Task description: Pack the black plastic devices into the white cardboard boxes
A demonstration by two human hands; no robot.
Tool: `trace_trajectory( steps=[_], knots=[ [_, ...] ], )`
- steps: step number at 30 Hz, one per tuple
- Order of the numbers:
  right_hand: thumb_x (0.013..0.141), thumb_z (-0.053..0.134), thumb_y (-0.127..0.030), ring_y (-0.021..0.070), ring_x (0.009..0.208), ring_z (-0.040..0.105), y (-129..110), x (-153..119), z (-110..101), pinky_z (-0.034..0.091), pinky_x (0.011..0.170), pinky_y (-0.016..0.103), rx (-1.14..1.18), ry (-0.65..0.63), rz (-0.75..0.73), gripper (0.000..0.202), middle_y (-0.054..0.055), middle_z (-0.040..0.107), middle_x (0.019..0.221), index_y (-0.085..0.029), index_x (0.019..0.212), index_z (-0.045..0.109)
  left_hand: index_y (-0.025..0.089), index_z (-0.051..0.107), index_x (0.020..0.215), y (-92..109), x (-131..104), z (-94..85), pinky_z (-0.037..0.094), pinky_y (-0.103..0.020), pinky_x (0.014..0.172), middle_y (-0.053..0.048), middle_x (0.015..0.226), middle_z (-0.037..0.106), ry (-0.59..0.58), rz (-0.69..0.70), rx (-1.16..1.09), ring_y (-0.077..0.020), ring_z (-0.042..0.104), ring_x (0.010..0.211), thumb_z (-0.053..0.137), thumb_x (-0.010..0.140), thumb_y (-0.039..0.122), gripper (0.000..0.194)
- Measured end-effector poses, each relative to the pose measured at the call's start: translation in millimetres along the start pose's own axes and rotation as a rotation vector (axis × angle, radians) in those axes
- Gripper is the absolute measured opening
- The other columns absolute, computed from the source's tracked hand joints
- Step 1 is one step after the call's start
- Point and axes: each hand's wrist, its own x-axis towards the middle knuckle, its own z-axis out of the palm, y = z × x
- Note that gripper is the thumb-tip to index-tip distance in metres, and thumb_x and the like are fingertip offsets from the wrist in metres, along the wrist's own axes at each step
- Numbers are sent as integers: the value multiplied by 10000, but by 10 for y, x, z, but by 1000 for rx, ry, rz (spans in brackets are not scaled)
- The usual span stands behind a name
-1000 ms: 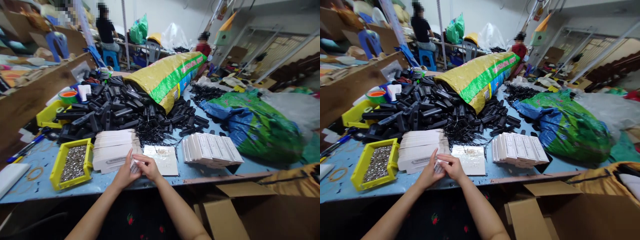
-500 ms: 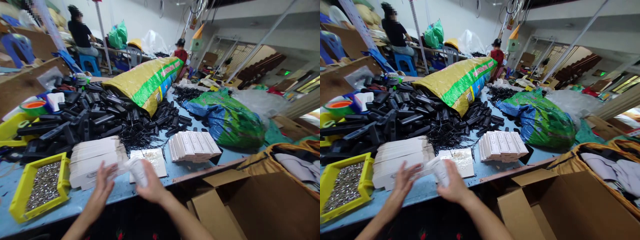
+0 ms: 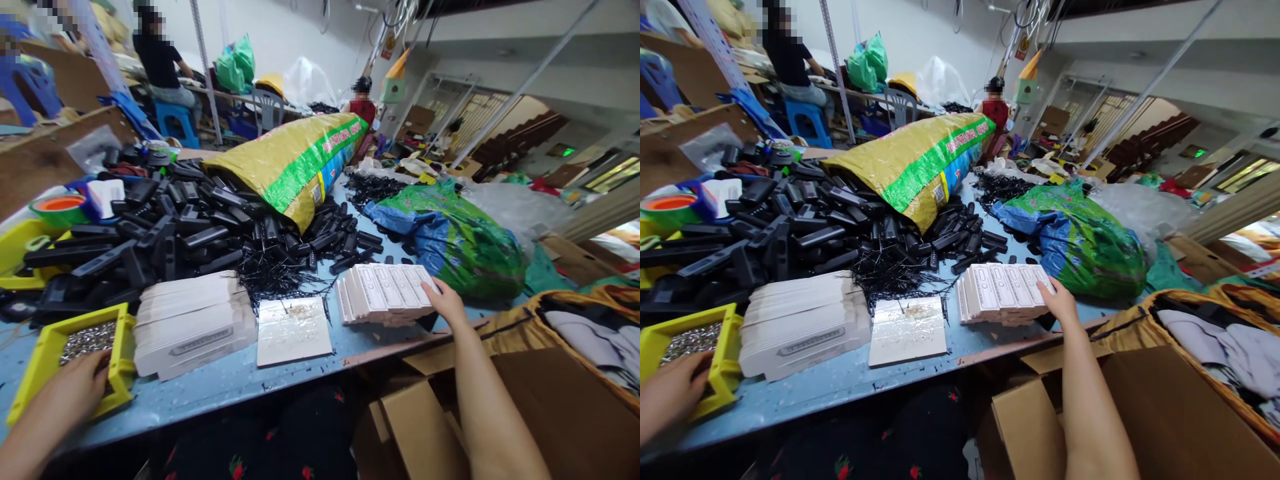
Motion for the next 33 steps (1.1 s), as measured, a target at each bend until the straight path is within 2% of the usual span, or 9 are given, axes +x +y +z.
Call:
trace_trajectory(
  steps=[4,7,8,11,16,21,26,30,33],
  knots=[
    [743,574,-445,357,1132,514,-235,-121,-79,371,963,481,-66,138,-70,567,224,589,1173,-78,1174,600,225,539,639,236,-66,-264,434,-298,678,-58,739,657,-143,-57,46,-221,589,707,323,717,365,268],
    [823,502,-413,293,1149,497,-810,-372,119,353,994,463,111,449,-406,510,184,554,1214,-106,1230,526,226,593,702,278,-118,-339,404,-259,626,-29,780,671,-153,-134,65,-201,582,692,361,754,387,287],
    [869,442,-379,239,1083,540,-1073,-474,295,400,960,410,230,437,-523,436,148,576,1173,-132,1219,520,232,614,734,277,-130,-340,395,-248,617,-18,798,677,-140,-154,75,-198,581,697,372,766,402,298],
    [902,365,-235,166,1016,571,-1899,-699,1070,447,910,310,202,-55,-731,343,93,600,1139,-165,1197,525,254,667,814,261,-162,-328,383,-225,615,7,880,698,-52,-164,79,-194,589,752,415,767,445,320],
    [738,519,-49,277,1218,432,-2693,-593,2080,279,1046,496,49,-220,-686,497,146,521,1277,-142,1226,515,289,707,877,268,-357,-432,422,-250,649,18,968,704,129,-195,-156,-219,614,815,500,662,547,394],
    [650,660,-85,285,1114,493,-2543,-454,1970,284,1033,465,14,-216,-677,360,133,559,1139,-157,999,609,277,727,746,368,-753,-428,487,-280,712,11,860,716,160,-438,-683,-245,625,869,697,425,568,435],
    [726,619,-217,253,1016,542,-1946,-865,1615,419,893,392,292,-128,-490,386,115,560,1122,-165,1101,540,185,711,783,757,-937,-51,525,-238,722,-31,818,714,-2,-533,-1358,-176,646,781,850,353,442,520],
    [648,721,-362,217,955,570,-1600,-1520,1584,437,881,374,970,-522,-204,487,50,611,1046,-221,1081,547,131,696,800,1306,-923,224,524,-216,707,-59,781,708,-262,-476,-1498,-143,647,715,864,433,369,468],
    [667,685,-380,194,896,589,-1669,-1997,1583,468,847,377,1352,-776,49,412,29,607,980,-234,1026,546,110,688,753,1696,-928,384,510,-195,694,-57,751,693,-391,-439,-1612,-117,636,683,861,473,314,388]
  ],
)
